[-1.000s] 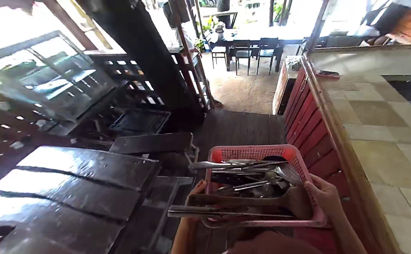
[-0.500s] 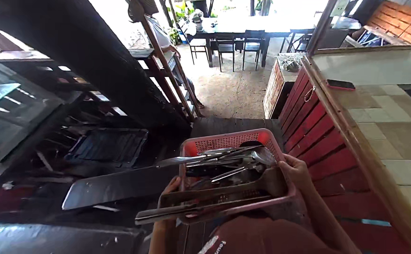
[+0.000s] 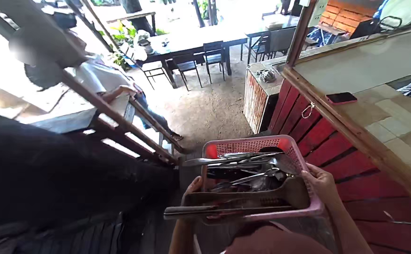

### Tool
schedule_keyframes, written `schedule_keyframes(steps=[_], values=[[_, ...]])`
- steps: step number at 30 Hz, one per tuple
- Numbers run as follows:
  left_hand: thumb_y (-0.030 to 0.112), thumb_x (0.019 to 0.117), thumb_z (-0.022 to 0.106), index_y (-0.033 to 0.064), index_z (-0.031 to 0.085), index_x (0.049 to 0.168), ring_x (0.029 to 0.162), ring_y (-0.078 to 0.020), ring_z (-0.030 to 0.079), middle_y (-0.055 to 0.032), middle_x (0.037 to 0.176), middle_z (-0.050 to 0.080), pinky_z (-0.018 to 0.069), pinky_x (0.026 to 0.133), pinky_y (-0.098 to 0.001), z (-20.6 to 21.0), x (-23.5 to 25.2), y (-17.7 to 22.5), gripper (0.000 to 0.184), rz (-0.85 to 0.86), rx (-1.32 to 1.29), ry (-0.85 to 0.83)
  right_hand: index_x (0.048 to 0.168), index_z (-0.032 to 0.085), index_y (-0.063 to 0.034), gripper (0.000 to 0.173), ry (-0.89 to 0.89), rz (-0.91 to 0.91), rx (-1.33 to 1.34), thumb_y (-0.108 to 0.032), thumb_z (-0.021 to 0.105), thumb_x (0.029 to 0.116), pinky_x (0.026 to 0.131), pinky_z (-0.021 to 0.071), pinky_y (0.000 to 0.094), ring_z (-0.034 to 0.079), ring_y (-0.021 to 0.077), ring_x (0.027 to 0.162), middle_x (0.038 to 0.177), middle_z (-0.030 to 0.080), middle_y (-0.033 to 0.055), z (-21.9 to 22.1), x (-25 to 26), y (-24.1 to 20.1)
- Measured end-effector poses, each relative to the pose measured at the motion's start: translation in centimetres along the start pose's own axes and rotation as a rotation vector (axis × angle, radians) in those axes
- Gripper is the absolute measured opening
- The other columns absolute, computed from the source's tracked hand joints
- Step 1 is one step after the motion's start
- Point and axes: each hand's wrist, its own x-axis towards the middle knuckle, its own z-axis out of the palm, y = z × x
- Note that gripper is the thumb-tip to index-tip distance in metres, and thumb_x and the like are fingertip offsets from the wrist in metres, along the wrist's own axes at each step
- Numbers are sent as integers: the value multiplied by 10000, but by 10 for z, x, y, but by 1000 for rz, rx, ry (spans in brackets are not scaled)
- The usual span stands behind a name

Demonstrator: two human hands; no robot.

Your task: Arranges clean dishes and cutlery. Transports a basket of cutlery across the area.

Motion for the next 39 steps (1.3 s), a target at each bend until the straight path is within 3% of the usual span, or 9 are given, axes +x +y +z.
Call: schedule_keyframes(steps=[7,10,13,15,19,25,28,32,39], values=[[69,1093,252,63,539,963,595,-17,632,25,675,641,543,573,-176,12,160,60,315,-57,4,-22,1227,668,56,292,-6,42,35,-26,605,954,732,561,183,672,-10,762,927,753,64,69,148,-29],[68,1114,241,58,484,967,535,0,558,40,631,545,504,539,-154,37,206,111,284,-161,133,189,1240,666,48,300,-30,66,41,-38,607,958,735,560,191,670,-8,765,926,752,52,105,204,-43],[21,1073,187,14,493,997,621,-2,628,17,694,621,537,602,-158,10,270,132,315,-55,24,-84,1231,671,46,292,-30,57,62,-37,619,956,737,571,202,677,1,764,923,755,49,136,257,-48],[53,1105,245,93,509,936,556,12,583,54,631,578,518,564,-144,21,316,154,315,-154,138,125,1230,666,55,289,5,56,81,-25,618,956,717,567,187,672,-11,746,910,755,46,157,288,-56],[55,1107,267,74,492,976,577,30,560,69,666,553,504,578,-135,29,407,190,261,-156,278,-20,1244,662,42,293,128,104,53,-46,604,970,672,542,177,638,-25,698,868,737,26,186,327,-73],[109,1110,318,94,552,940,568,-10,585,50,657,602,522,571,-174,54,551,224,289,-241,175,-329,1205,658,90,290,392,131,16,-42,601,953,675,526,140,618,-59,697,867,722,46,216,372,-99],[107,1096,337,101,568,948,567,-9,577,55,662,599,520,567,-178,87,602,229,275,-269,181,-400,1175,665,95,284,485,174,-23,-54,598,943,667,518,131,598,-72,682,844,706,44,219,394,-97],[115,1094,355,87,554,991,605,-12,592,49,695,610,523,597,-186,127,668,223,226,-321,244,-447,1220,623,145,318,536,248,-73,-38,602,960,704,503,163,572,-46,707,867,693,120,218,434,-84],[142,1091,362,109,560,1017,610,-30,593,47,697,596,532,602,-208,186,770,219,213,-428,329,-553,1242,621,132,333,623,338,-39,-48,610,961,731,521,182,599,-27,725,869,699,118,214,499,-75]])
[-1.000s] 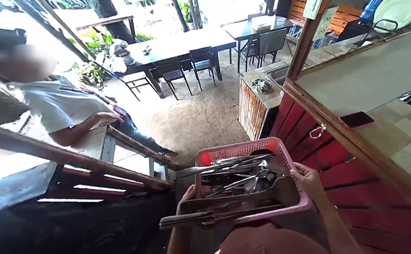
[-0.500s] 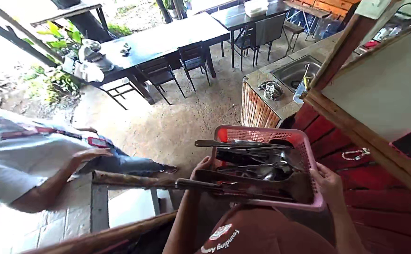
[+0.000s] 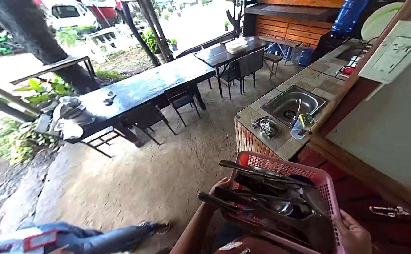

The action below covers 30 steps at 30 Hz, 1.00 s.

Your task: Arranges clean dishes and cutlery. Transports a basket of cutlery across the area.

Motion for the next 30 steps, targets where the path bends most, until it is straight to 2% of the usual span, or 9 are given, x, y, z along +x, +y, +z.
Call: schedule_keyframes(steps=[5,11,15,17,20,23,26,30], values=[[137,1097,335,109,559,1032,622,-32,605,40,714,610,541,622,-205,-9,71,27,235,-73,30,-107,1239,606,145,326,104,90,76,-33,593,966,743,521,152,604,-53,751,899,695,110,33,18,-8],[163,1087,381,111,576,1036,636,-52,620,31,721,621,553,632,-236,-69,179,1,207,-154,79,-210,1197,628,147,306,224,59,46,-33,597,952,728,516,129,599,-80,734,865,697,82,113,35,37],[154,1082,353,102,576,1071,677,-74,659,16,753,661,578,671,-265,-154,251,-26,229,-153,37,-284,1218,615,144,320,275,45,26,-42,602,959,761,531,146,622,-67,761,889,706,83,210,37,74],[128,1088,334,95,566,1047,676,-71,645,18,749,646,569,671,-263,-217,286,-37,238,-145,56,-306,1213,622,142,321,318,46,7,-42,605,951,744,532,155,618,-56,751,879,700,81,279,29,95],[126,1090,312,80,563,1042,655,-64,634,17,732,639,568,649,-251,-316,329,-28,260,-81,85,-313,1233,630,127,329,318,61,18,-39,610,950,748,539,209,619,-4,759,904,701,110,387,30,101],[165,1085,330,105,610,1052,691,-60,684,20,770,703,598,681,-256,-395,329,9,288,-6,66,-270,1171,680,96,271,272,71,64,-20,626,932,748,551,218,638,8,751,885,723,93,469,40,74],[153,1099,324,108,608,1026,644,-45,658,33,724,674,582,644,-233,-454,322,62,296,18,75,-139,1156,697,75,260,155,46,105,-26,613,931,705,541,206,634,-1,706,830,724,56,536,68,33],[96,1077,309,135,595,886,563,-11,616,63,637,642,544,576,-185,-514,342,125,346,110,53,-2,1168,689,73,266,31,20,177,-20,607,933,684,545,197,645,1,685,817,733,51,623,123,-9]])
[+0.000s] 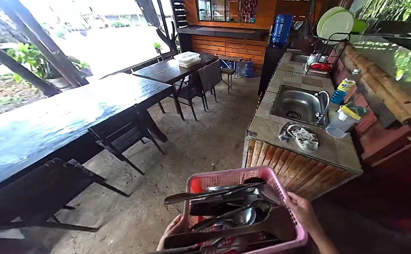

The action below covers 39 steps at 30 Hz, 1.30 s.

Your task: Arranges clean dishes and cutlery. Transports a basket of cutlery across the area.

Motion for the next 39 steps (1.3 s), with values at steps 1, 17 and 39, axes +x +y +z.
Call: schedule_keyframes(steps=[1,17,39], values=[[88,1078,306,140,598,877,554,-5,613,69,629,643,541,568,-178,-11,13,13,358,28,1,32,1168,691,68,263,-25,-4,11,-20,606,935,688,551,199,651,2,689,820,737,50,22,16,-4],[133,1069,311,192,655,888,578,48,611,113,661,665,526,574,-129,-42,352,230,394,299,16,-19,1213,665,67,292,-64,-131,28,-59,602,957,583,485,182,545,-25,586,749,671,0,240,347,-162],[126,1072,387,106,650,977,621,-34,629,49,702,659,564,622,-227,168,988,430,280,-46,190,-648,1174,686,64,267,607,89,-73,-87,609,968,632,527,220,580,-9,626,775,682,31,362,756,-212]])
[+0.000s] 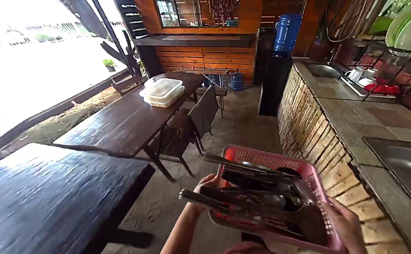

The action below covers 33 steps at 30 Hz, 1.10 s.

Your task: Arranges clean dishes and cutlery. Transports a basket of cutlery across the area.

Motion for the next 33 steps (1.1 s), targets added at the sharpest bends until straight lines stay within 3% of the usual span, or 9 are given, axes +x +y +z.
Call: schedule_keyframes(steps=[4,10,16,20,24,30,33], values=[[122,1060,403,126,641,919,595,-19,595,68,670,623,536,601,-211,3,130,10,278,-14,10,-93,1196,650,86,306,69,-1,24,-88,591,951,582,495,171,548,-48,585,729,646,-25,30,94,-8],[113,1061,371,115,642,946,600,-20,612,57,679,641,550,607,-209,-9,297,60,295,-9,-2,-38,1174,694,49,308,57,-66,-5,-135,609,943,663,521,223,579,-14,659,813,690,31,111,266,-39],[94,1072,322,110,631,980,633,-1,642,74,714,676,564,627,-191,-55,440,104,324,65,55,192,1214,677,68,282,-93,-63,-1,-81,614,983,723,523,242,606,26,734,903,714,97,238,435,-95],[62,1067,310,129,593,922,617,23,635,99,688,662,552,609,-160,-85,557,143,324,110,130,289,1199,680,59,262,-177,-89,47,-77,599,990,718,510,220,596,6,725,883,707,61,332,556,-104],[41,1052,301,144,608,903,638,28,650,101,700,684,556,625,-157,-103,700,194,357,130,122,219,1206,675,68,269,-132,-29,111,-57,606,977,713,515,182,610,-24,721,891,719,52,404,670,-123],[56,1068,302,82,610,981,622,-2,625,64,701,652,550,615,-184,-82,929,232,321,26,102,67,1229,663,72,283,74,118,73,-77,604,996,779,522,251,613,51,801,976,704,118,450,809,-161],[71,1077,323,93,601,955,606,-2,606,68,681,626,539,608,-184,-67,1041,239,304,-2,102,4,1209,677,58,264,149,118,78,-69,601,991,699,504,199,589,2,719,898,704,75,472,897,-157]])
